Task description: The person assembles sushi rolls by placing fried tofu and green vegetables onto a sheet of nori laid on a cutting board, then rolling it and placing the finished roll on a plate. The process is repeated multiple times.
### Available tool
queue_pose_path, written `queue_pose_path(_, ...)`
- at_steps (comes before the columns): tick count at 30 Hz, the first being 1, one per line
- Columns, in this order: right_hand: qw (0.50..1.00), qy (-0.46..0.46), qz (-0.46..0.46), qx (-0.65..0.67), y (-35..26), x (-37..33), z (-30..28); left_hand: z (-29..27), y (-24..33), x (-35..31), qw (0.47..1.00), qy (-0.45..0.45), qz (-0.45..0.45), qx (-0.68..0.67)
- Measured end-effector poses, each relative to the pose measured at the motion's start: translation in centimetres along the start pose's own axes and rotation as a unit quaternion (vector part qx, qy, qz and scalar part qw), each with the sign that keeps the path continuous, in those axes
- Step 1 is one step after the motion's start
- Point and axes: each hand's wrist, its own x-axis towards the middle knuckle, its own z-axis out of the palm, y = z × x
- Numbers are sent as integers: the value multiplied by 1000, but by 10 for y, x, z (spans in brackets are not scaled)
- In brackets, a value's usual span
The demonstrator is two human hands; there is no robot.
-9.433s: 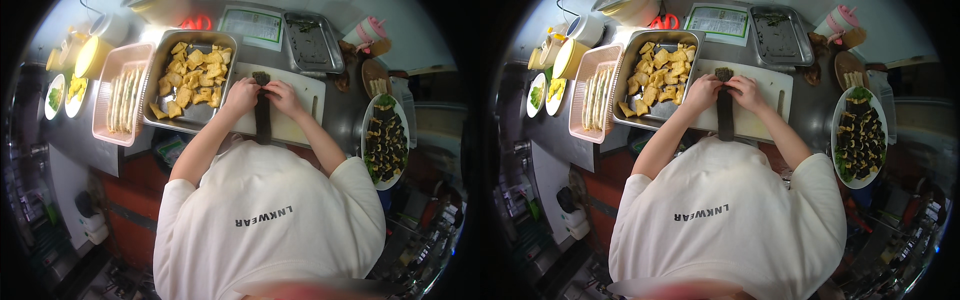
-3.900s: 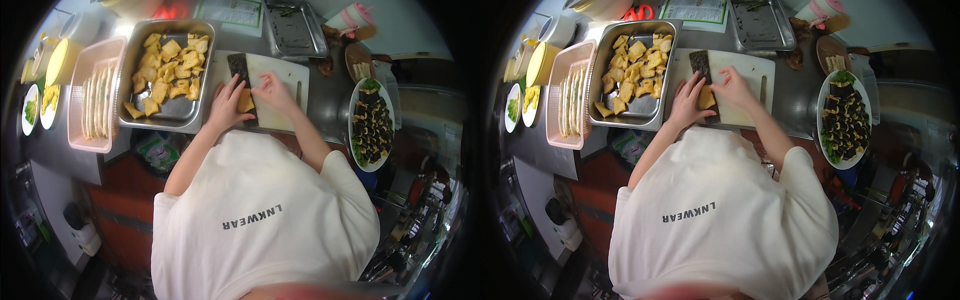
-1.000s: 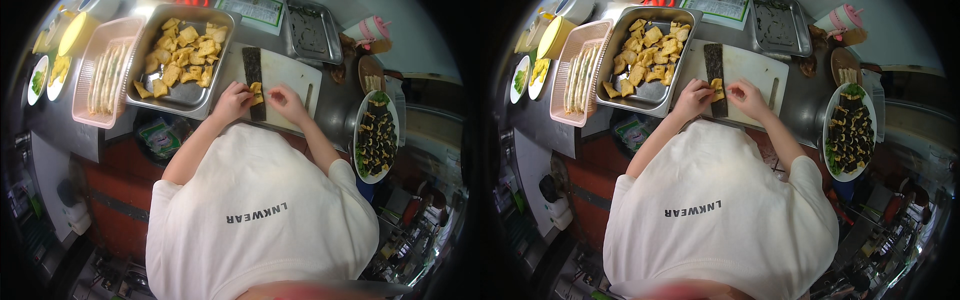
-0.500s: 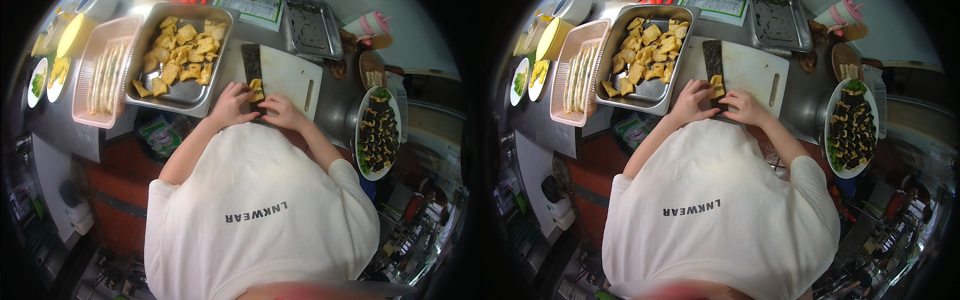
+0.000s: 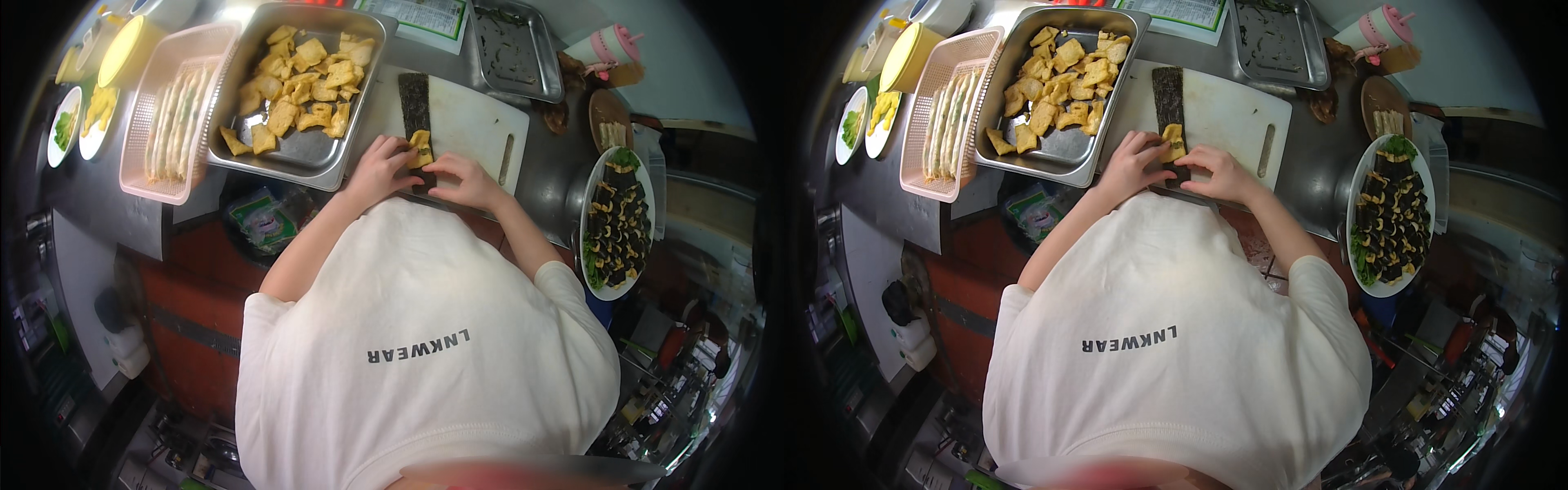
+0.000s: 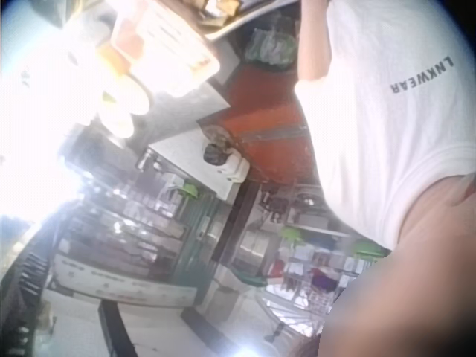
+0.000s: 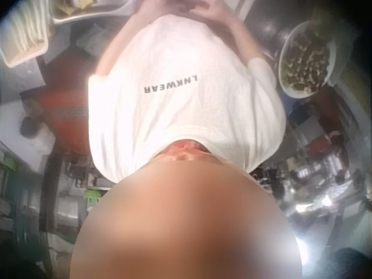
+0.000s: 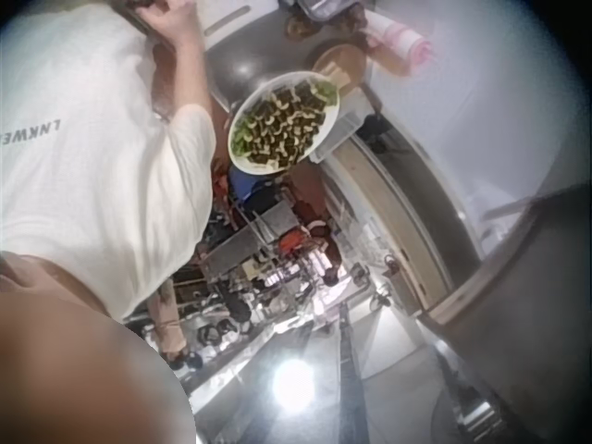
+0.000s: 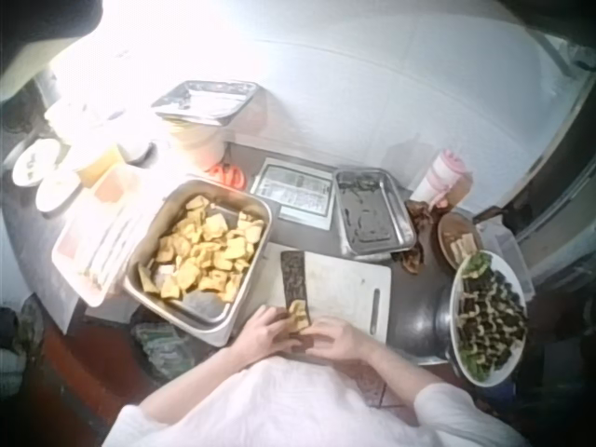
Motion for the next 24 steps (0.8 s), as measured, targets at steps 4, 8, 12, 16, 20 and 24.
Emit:
queue_pose_path(4, 998, 9, -37, -44, 9, -2, 3, 4, -2, -1, 1000, 3, -16, -9)
queue_pose_path(8, 997, 55, -44, -43, 16, 1, 11, -3, 5, 2, 1000, 3, -19, -15)
queue_pose_path(12, 992, 119, 34, -5, 6, 10, 20, -6, 7, 4, 1000, 4, -15, -19)
queue_pose_path(16, 982, 171, 63, 42, 16, 16, 28, 3, -2, 1, 999, 13, -23, -18)
queue_pose_path(20, 977, 204, -61, -18, 8, 12, 20, 0, 4, 7, 998, 23, -46, -36)
queue_pose_path(24, 953, 193, -183, -147, 15, 11, 25, 3, -1, 14, 996, 27, -72, -34)
